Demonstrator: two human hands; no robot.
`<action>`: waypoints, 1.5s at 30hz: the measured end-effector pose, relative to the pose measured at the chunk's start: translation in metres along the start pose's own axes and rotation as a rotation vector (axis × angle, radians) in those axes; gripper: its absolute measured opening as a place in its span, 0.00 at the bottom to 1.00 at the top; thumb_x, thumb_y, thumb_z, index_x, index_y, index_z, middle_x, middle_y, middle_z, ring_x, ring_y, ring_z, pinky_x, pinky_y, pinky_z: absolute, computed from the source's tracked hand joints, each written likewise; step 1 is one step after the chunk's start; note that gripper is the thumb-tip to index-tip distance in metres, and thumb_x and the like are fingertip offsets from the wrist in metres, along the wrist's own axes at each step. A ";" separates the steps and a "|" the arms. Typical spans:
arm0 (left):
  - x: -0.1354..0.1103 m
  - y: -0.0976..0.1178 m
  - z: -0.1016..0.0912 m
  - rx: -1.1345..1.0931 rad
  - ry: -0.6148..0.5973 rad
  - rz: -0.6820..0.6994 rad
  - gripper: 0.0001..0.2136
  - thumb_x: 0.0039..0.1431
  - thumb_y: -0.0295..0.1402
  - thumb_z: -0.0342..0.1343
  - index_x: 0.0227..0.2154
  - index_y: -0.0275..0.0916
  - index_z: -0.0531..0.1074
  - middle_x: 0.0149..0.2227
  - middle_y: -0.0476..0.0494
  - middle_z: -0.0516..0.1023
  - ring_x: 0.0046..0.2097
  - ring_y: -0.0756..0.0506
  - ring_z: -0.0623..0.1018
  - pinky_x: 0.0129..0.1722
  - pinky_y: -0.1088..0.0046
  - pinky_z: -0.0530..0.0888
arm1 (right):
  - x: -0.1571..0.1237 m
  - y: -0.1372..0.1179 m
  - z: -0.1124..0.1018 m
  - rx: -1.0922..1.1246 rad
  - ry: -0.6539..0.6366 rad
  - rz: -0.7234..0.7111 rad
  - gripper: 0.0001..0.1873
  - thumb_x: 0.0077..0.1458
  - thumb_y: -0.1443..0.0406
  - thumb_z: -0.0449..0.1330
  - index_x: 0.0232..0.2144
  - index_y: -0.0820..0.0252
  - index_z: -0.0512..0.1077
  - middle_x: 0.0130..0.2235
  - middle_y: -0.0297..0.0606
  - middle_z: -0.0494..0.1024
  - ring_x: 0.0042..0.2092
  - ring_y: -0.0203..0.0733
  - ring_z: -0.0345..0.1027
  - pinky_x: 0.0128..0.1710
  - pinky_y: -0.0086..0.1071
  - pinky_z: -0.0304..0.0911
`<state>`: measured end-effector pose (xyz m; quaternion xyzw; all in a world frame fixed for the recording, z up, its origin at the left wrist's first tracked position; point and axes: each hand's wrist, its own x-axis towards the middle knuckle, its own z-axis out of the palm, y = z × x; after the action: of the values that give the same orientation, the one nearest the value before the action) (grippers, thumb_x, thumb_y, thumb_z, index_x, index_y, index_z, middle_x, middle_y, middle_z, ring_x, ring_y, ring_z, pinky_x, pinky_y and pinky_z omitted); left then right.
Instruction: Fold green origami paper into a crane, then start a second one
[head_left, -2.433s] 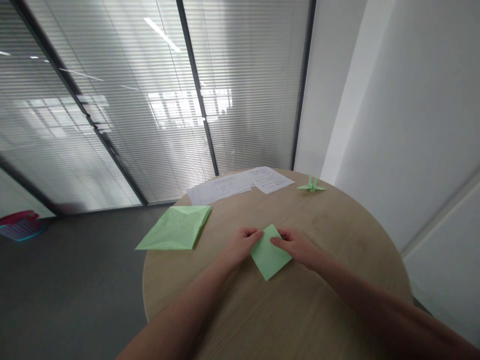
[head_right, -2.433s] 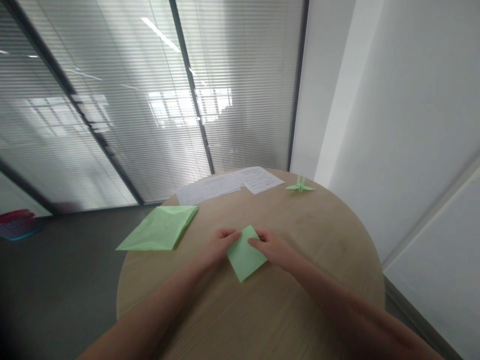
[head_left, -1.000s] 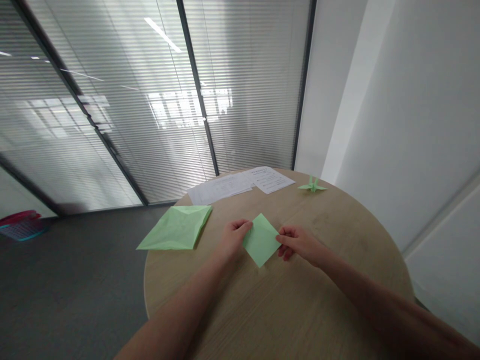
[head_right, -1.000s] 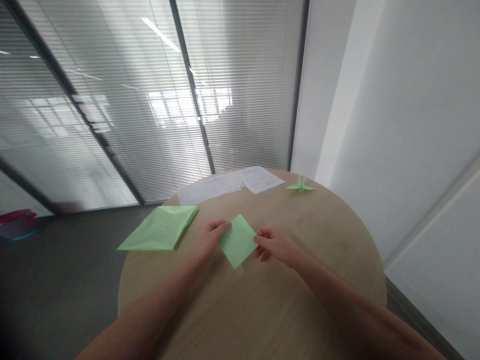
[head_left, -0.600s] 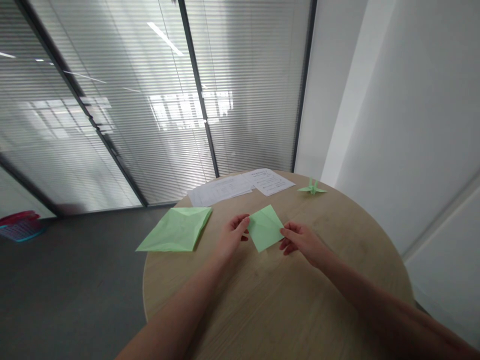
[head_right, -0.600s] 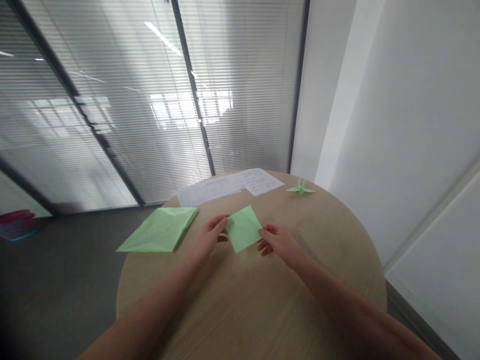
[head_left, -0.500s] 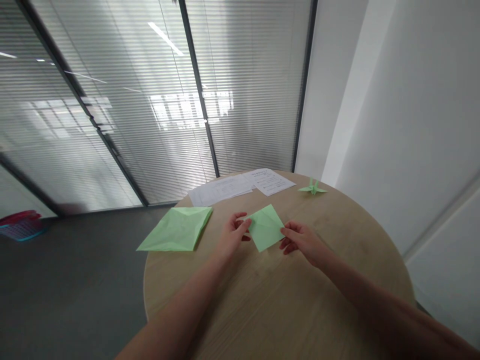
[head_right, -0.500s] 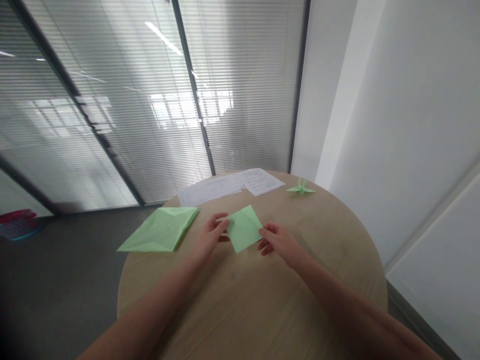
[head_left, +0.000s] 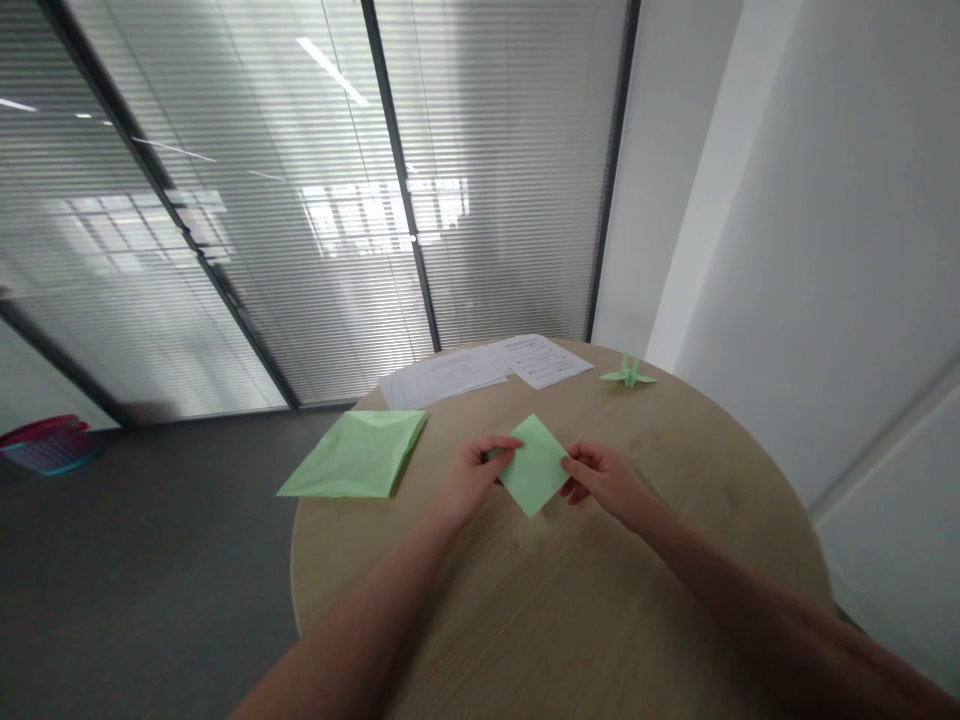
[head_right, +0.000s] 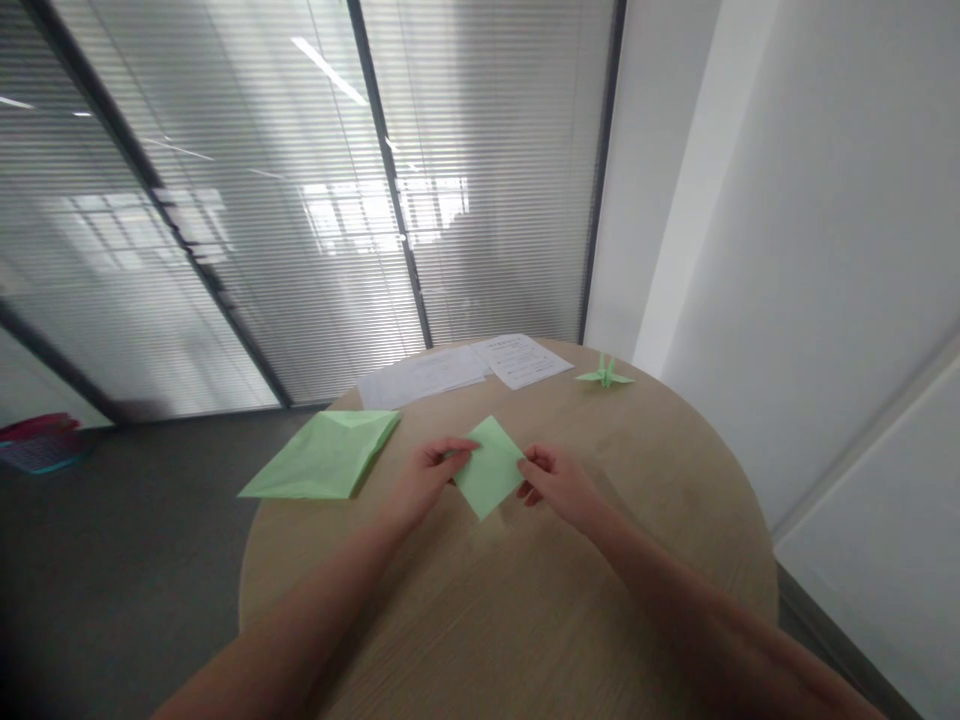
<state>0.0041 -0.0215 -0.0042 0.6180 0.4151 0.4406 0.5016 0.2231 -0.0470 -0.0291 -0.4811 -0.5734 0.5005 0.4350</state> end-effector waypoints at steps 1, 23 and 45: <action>0.001 -0.002 0.000 -0.003 0.019 -0.018 0.12 0.53 0.36 0.60 0.38 0.36 0.79 0.29 0.46 0.75 0.29 0.50 0.71 0.29 0.74 0.71 | 0.001 0.001 0.000 -0.029 -0.008 -0.011 0.14 0.55 0.53 0.59 0.33 0.58 0.70 0.27 0.35 0.77 0.26 0.38 0.72 0.26 0.31 0.68; -0.002 0.006 0.000 0.019 -0.078 -0.103 0.19 0.52 0.29 0.55 0.47 0.37 0.78 0.31 0.44 0.75 0.29 0.49 0.73 0.27 0.73 0.75 | -0.015 -0.012 -0.009 -0.876 -0.062 -0.727 0.11 0.53 0.62 0.67 0.40 0.50 0.79 0.66 0.41 0.60 0.69 0.56 0.46 0.65 0.55 0.48; -0.010 0.007 0.004 0.141 -0.291 0.018 0.22 0.52 0.34 0.63 0.51 0.39 0.75 0.37 0.44 0.78 0.30 0.50 0.74 0.32 0.72 0.73 | -0.014 -0.018 0.006 -0.644 0.089 -0.471 0.08 0.57 0.60 0.61 0.27 0.55 0.71 0.36 0.38 0.73 0.39 0.43 0.70 0.40 0.35 0.64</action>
<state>0.0054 -0.0335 0.0012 0.7126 0.3623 0.3208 0.5079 0.2176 -0.0624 -0.0126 -0.4694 -0.7762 0.1602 0.3893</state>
